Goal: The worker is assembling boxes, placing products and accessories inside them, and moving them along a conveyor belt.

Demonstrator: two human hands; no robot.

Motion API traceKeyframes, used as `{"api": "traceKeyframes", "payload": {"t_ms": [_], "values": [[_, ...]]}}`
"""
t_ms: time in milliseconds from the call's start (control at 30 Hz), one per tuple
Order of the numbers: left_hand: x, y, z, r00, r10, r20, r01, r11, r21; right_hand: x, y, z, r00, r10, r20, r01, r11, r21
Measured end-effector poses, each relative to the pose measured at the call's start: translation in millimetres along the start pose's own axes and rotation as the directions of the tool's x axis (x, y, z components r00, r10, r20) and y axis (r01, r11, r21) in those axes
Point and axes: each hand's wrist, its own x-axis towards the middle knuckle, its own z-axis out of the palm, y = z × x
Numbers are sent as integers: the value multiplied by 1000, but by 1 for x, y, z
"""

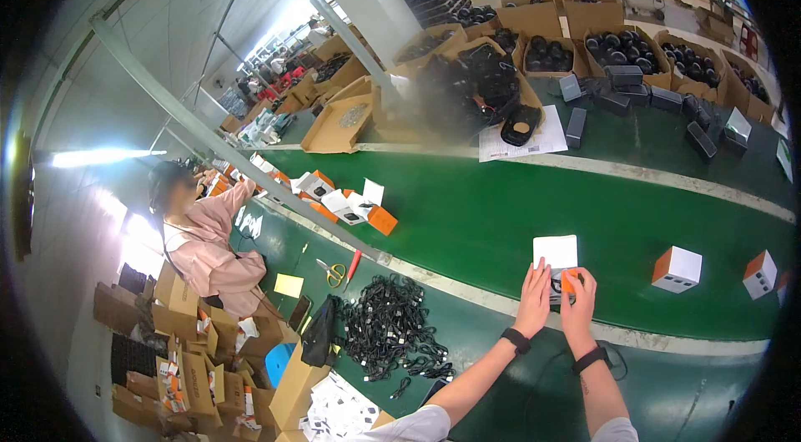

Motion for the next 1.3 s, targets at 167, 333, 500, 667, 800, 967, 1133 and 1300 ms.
{"api": "traceKeyframes", "payload": {"t_ms": [167, 333, 500, 667, 800, 967, 1133, 1300], "values": [[12, 10, 0, 938, -166, -304, 108, 974, -198, 7, 5, -25, 992, 15, 123, -8, 999, -54], [16, 1, 0, 941, -320, 110, 278, 548, -789, 1, 25, -38, 977, 59, 206, -69, 997, 43], [15, 5, -3, 999, 35, 36, -9, 830, -558, 4, 43, -22, 988, 128, 90, -152, 925, 349], [13, 18, -16, 983, 137, 121, -62, 872, -485, 7, 41, -38, 928, 308, 210, -369, 837, 403], [11, 15, -15, 968, 163, 189, -64, 896, -440, 19, 31, -57, 943, 64, 326, -146, 962, 232], [6, 16, -16, 942, 234, 239, -151, 935, -320, 24, 29, -77, 868, 73, 491, -209, 951, 229], [-3, 38, -13, 897, 317, 309, -370, 920, 130, 7, 53, -83, 878, 87, 470, -201, 960, 197], [-17, 40, -5, 894, 267, 360, -325, 939, 112, 15, 41, -97, 855, 33, 518, -108, 987, 116]]}}
